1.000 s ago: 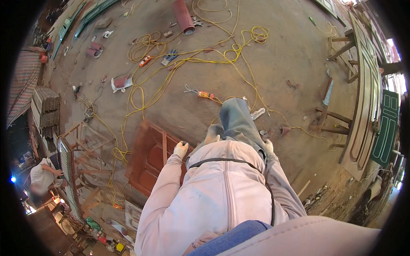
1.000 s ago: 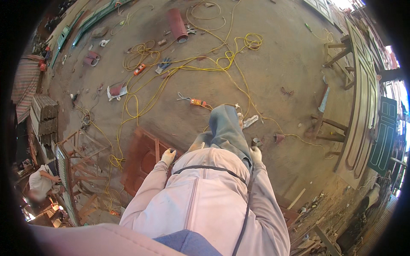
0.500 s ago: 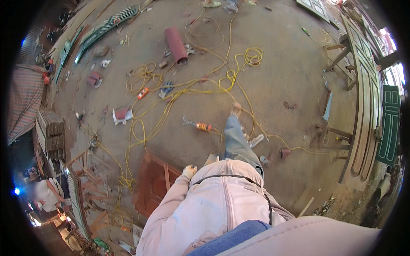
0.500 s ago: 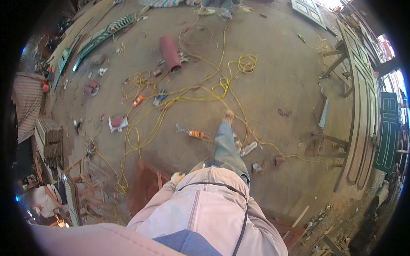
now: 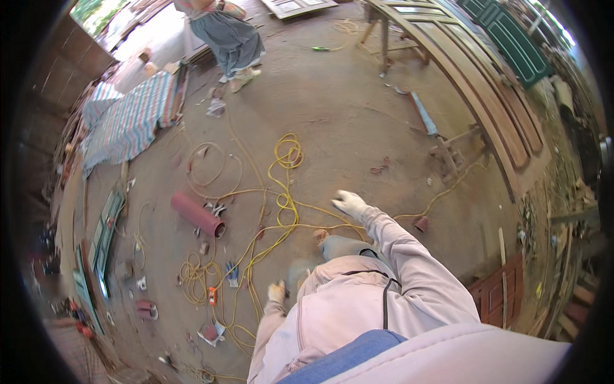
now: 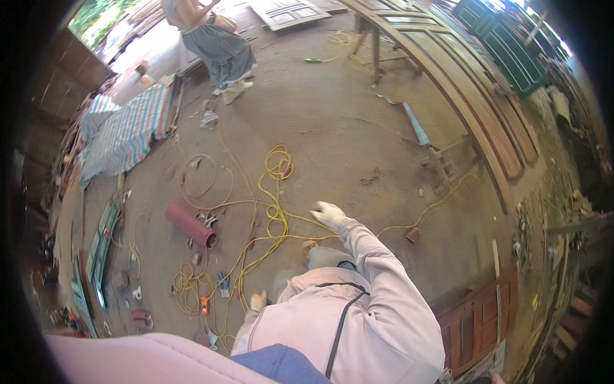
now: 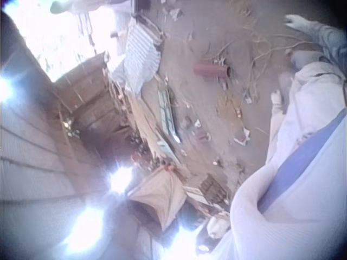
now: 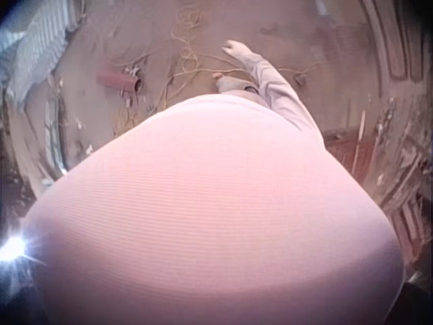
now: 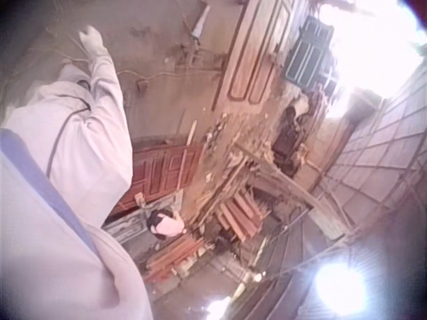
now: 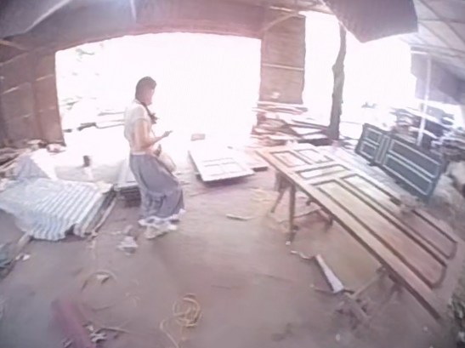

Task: The person sands a wooden door with an angle grinder, then applies a liquid finish with a cloth. The person moves between doors, sands curved panels, and wipes the surface with a finish from a small container.

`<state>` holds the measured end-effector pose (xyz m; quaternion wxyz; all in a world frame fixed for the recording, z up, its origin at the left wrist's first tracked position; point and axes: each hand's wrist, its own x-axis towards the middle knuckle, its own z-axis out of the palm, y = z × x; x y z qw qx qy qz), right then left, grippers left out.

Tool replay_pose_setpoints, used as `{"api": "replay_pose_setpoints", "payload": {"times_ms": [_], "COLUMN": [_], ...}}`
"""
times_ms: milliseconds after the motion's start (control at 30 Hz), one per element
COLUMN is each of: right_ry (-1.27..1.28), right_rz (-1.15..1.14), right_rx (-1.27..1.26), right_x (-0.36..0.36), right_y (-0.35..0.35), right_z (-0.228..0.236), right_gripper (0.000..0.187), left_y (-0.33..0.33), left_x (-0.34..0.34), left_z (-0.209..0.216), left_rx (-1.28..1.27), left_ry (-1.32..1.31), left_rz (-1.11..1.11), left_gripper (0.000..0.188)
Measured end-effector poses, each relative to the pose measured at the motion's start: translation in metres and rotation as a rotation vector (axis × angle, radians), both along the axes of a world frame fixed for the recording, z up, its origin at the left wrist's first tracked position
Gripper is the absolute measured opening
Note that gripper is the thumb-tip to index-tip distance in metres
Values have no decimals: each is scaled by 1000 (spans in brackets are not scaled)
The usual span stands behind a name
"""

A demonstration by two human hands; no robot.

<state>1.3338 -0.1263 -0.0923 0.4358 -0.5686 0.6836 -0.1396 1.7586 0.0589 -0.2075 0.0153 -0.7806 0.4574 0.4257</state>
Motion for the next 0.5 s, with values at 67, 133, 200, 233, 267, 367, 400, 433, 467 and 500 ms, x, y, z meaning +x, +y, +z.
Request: {"api": "replay_pose_setpoints", "payload": {"times_ms": [67, 133, 200, 233, 267, 367, 400, 433, 467, 500], "right_ry": [-202, -430, -574, -560, -542, -642, -622, -632, -623, -632], "right_rz": [15, -41, -85, -106, -59, 56, 83, 108, 104, 114], "right_rx": [-218, -362, -490, -591, -880, -1392, -1496, -1569, -1599, -1621], "right_x": [28, 35, 34, 24, 15, -6, -13, -19, -25, -26], "right_y": [-38, -52, -50, -43, -41, -42, -31, -32, -41, -51], "right_z": [77, 161, 247, 294, 324, 397, 434, 449, 448, 451], "right_gripper": [36, 27, 25, 26, 25, 27, 27, 27, 28, 28], "left_y": [-65, -138, -185, -201, -210, -226, -238, -247, -251, -265], "left_x": [19, -1, -3, -11, -12, 10, 2, -1, -16, -16], "left_z": [-17, 4, 11, 15, 16, -15, -49, -68, -69, -73], "left_rx": [-200, -199, -251, -189, -229, -283, -242, -194, -120, -73], "left_ry": [136, 446, 507, 470, 356, 53, 67, 71, 76, 132], "left_rz": [162, 388, 396, 327, 173, -216, -289, -305, -292, -250], "left_gripper": [41, 35, 25, 33, 36, 47, 51, 54, 58, 58]}}
